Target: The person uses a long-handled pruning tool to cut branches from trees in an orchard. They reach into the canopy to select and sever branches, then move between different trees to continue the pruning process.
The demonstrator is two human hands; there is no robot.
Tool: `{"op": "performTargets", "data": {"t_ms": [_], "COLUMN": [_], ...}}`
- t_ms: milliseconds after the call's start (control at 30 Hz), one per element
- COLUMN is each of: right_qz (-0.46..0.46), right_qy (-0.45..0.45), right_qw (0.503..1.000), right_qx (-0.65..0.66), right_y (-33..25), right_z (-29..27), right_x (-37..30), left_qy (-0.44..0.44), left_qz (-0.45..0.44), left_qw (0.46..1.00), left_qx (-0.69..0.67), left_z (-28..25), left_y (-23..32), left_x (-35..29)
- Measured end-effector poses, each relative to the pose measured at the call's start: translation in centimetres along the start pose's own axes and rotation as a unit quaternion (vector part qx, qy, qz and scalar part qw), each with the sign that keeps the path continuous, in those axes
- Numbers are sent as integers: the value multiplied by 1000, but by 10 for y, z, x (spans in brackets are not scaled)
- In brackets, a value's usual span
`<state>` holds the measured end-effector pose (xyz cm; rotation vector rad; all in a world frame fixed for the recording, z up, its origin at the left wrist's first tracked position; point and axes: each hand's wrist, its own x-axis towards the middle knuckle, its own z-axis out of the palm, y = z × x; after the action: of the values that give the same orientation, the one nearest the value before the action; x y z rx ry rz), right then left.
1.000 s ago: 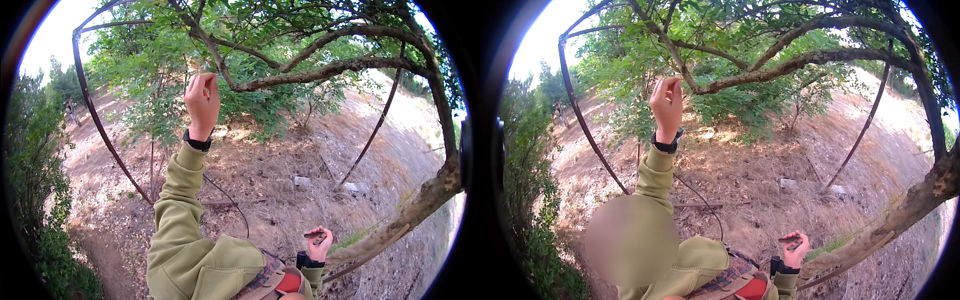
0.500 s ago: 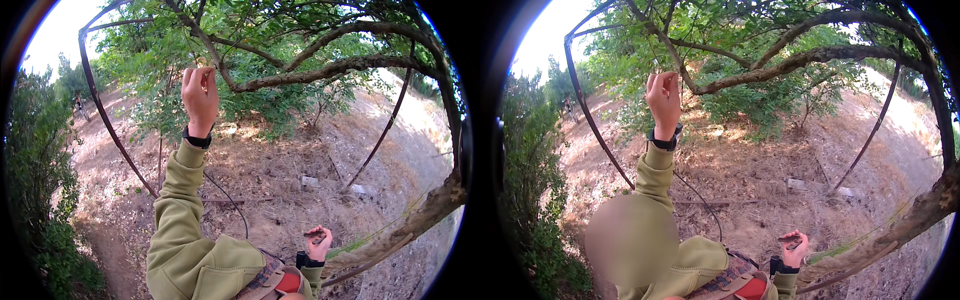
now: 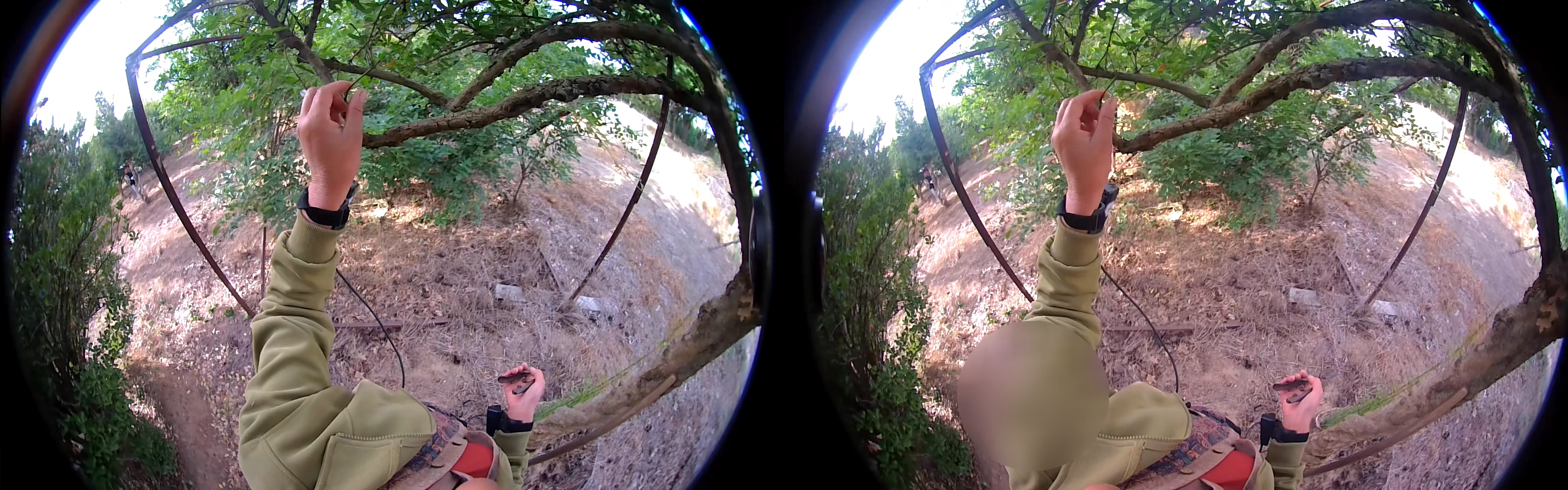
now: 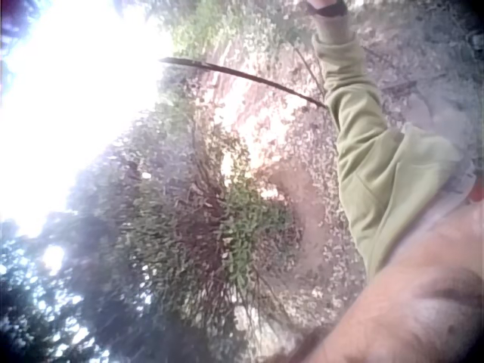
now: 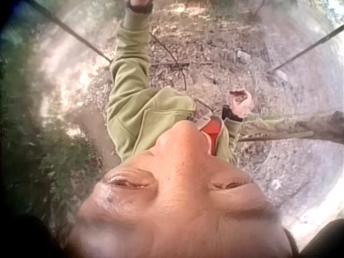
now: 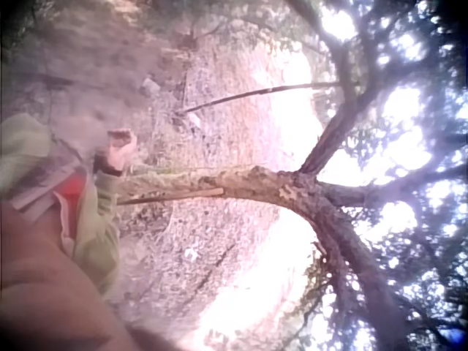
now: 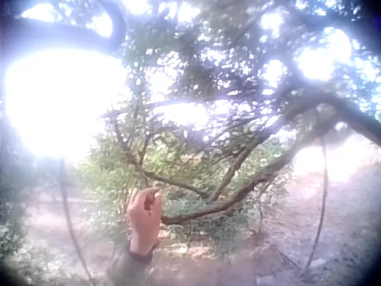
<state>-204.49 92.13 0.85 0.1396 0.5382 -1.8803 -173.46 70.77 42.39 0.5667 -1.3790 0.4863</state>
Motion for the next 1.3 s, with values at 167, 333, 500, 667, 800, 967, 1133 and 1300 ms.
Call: {"op": "performTargets", "data": {"t_ms": [167,333,500,667,800,967,1133,1300], "right_qz": [-3,8,2,7,21,30,49,43], "right_qy": [-8,-1,16,19,8,22,4,-9], "right_qw": [1000,1000,1000,1000,999,998,999,999], "right_qx": [-5,2,3,-24,-47,-45,-17,-26], "right_y": [-6,-11,-16,-13,-4,8,15,19], "right_z": [-13,-13,-4,-1,6,16,24,21], "right_x": [7,6,1,8,15,18,26,40], "left_qy": [25,84,153,-26,-48,-40,-108,-152], "left_qz": [-55,-126,-260,-278,-223,-318,-355,-322], "left_qw": [997,950,907,960,968,838,632,471], "left_qx": [-50,-272,-294,-30,-102,-441,-680,-807], "left_z": [4,9,-12,-9,-11,3,15,35], "left_y": [-5,-19,-47,-95,-82,-77,-91,-90], "left_x": [-5,-23,-51,-89,-76,-39,-9,-3]}}
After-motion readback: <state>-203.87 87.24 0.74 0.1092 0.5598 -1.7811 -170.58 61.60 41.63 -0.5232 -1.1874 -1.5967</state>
